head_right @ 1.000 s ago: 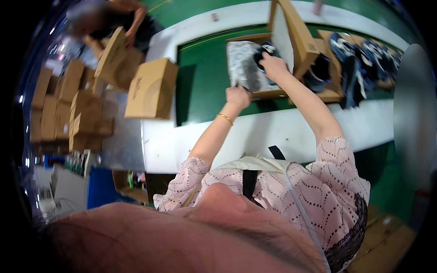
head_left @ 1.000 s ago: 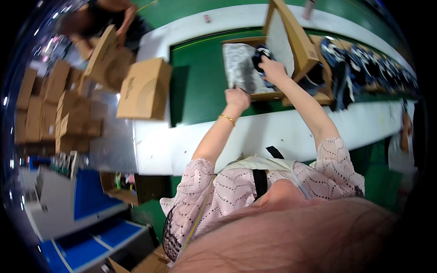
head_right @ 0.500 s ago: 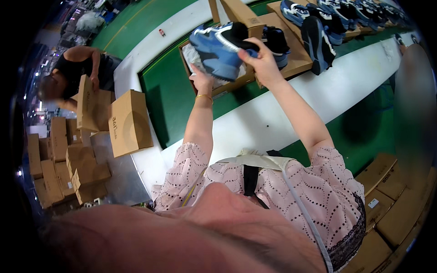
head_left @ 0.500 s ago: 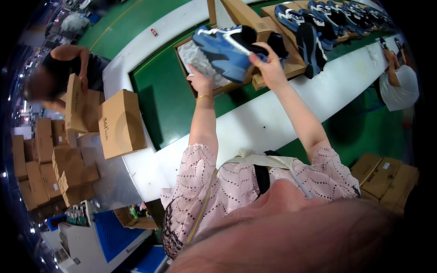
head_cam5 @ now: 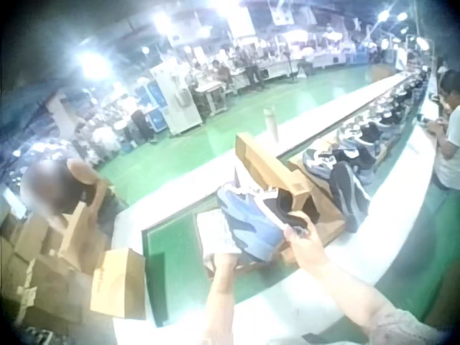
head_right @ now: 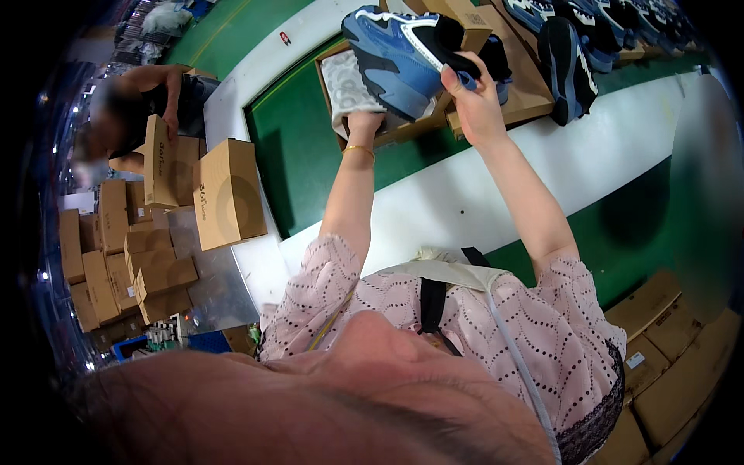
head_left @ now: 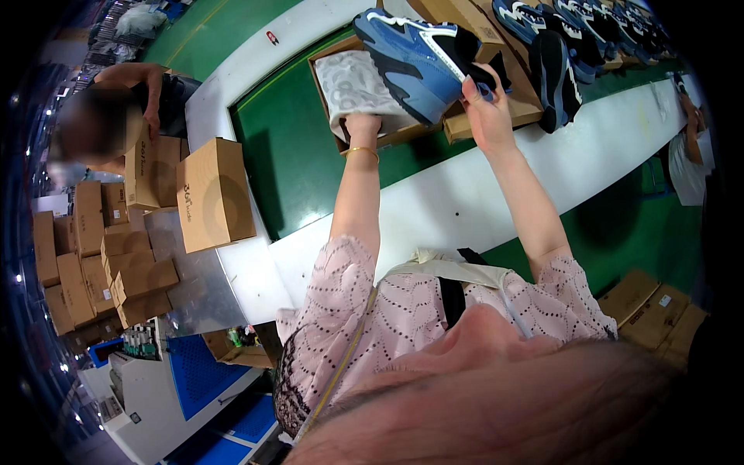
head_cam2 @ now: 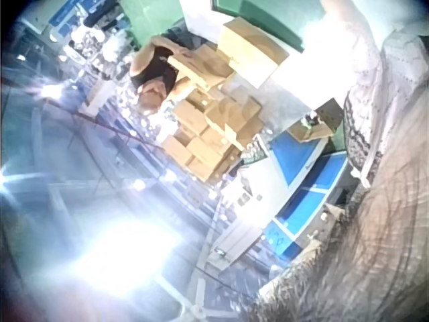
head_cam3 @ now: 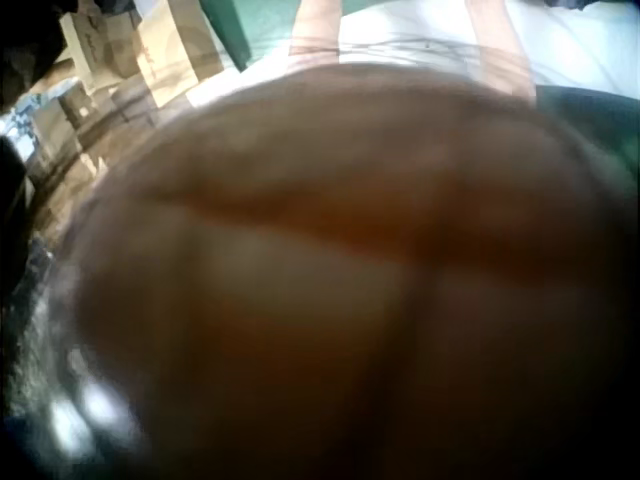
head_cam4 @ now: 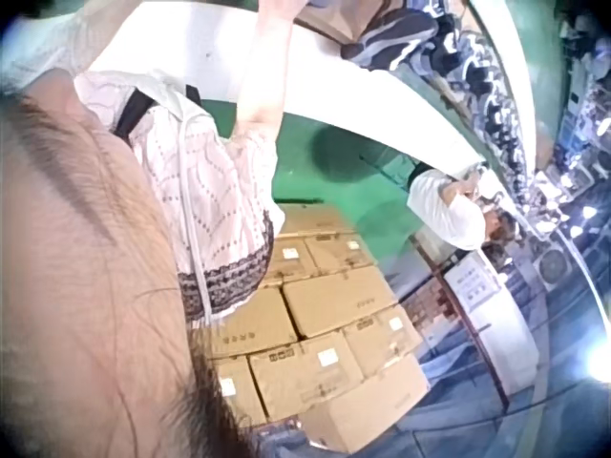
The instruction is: The person repeatedly picks up blue and white sneakers, places them into cardboard boxes labeled '361° kids', and closes the boxes. The person handles the shoes and boxes by hand on a metal workbench in a warehouse setting.
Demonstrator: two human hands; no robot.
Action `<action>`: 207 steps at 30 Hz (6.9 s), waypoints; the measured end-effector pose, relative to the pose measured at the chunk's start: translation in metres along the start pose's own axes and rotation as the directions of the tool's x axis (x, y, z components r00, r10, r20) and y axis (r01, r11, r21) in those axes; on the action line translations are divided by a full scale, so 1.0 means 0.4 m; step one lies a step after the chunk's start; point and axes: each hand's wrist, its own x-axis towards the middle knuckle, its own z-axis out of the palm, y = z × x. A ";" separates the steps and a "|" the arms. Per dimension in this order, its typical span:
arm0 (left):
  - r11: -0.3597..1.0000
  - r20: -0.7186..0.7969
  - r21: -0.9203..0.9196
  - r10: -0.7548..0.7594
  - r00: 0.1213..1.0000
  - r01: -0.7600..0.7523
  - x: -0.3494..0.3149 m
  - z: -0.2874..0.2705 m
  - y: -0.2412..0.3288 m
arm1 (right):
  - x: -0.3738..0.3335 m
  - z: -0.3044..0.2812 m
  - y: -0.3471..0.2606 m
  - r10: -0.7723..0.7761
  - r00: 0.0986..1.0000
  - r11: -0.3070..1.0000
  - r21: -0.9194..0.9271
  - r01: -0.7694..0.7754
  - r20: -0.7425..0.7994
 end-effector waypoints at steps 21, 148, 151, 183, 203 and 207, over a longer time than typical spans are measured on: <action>0.762 0.653 -0.572 0.199 0.730 0.304 -0.254 -0.222 -0.465 | 0.008 -0.081 -0.052 0.184 0.977 0.969 0.185 -0.162 -0.106; 0.412 0.120 -0.875 -0.321 0.939 0.253 -0.290 -0.298 -0.760 | -0.138 0.279 0.025 0.040 0.999 0.987 -0.156 -0.039 0.004; -0.001 0.193 -0.981 -0.010 0.981 0.193 -0.327 -0.208 -0.680 | -0.191 0.195 -0.027 0.089 0.995 0.994 -0.062 -0.085 0.051; 0.498 -0.143 -0.865 -0.136 0.980 -0.057 -0.291 -0.323 -0.577 | -0.105 0.215 0.380 0.053 0.797 0.111 -0.797 0.594 0.601; -0.536 -0.146 -0.796 -0.281 0.949 -0.281 -0.382 -0.247 -0.734 | -0.161 0.249 0.304 0.064 0.965 -0.030 -0.966 0.258 0.256; -0.446 -0.154 -0.877 -0.095 0.983 -0.181 -0.561 -0.213 -0.843 | -0.142 0.237 0.300 -0.004 0.974 -0.042 -0.974 0.224 0.225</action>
